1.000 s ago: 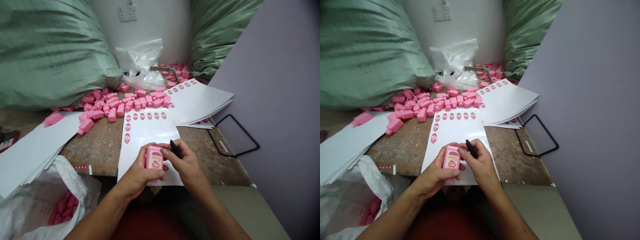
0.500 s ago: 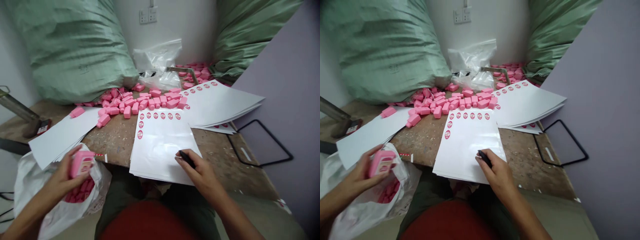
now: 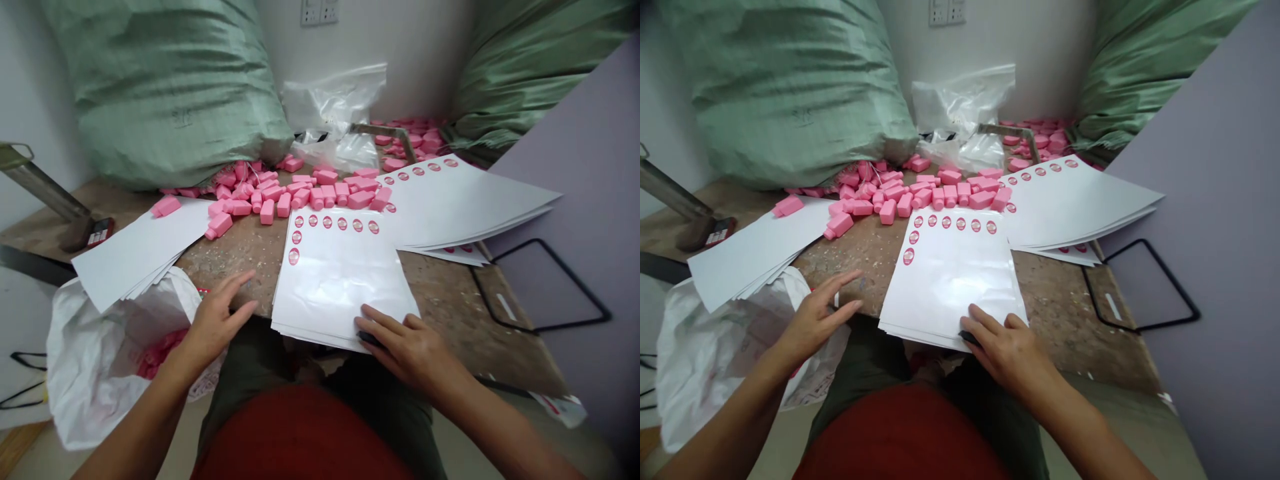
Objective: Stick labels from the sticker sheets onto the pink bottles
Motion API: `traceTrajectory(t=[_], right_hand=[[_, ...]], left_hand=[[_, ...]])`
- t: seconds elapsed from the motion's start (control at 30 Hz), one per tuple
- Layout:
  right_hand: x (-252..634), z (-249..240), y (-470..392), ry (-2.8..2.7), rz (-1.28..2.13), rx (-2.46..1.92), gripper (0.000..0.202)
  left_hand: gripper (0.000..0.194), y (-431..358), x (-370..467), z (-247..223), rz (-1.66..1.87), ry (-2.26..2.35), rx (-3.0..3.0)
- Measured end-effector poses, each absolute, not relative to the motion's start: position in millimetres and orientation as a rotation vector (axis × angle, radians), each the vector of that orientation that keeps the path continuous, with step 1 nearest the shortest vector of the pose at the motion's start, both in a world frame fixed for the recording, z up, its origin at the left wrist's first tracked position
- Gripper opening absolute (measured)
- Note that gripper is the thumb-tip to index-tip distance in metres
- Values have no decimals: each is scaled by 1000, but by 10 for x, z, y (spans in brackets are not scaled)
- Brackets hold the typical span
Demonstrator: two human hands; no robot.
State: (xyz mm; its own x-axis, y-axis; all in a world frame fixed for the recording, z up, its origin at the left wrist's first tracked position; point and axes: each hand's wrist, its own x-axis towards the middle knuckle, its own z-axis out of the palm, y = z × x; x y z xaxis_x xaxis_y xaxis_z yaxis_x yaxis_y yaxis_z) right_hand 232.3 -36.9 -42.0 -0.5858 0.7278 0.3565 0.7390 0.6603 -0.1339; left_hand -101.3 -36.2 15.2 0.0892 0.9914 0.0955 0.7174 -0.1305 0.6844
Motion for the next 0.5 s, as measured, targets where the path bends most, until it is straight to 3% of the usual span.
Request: traceTrajectory(t=[0.2, 0.5], right_hand=[[2263, -443, -452, -2577, -89, -1150, 36], [2349, -488, -486, -2415, -80, -1164, 28]], left_hand=[[32, -258, -792, 42, 862, 1447, 1834], [32, -182, -774, -76, 909, 1505, 1590]])
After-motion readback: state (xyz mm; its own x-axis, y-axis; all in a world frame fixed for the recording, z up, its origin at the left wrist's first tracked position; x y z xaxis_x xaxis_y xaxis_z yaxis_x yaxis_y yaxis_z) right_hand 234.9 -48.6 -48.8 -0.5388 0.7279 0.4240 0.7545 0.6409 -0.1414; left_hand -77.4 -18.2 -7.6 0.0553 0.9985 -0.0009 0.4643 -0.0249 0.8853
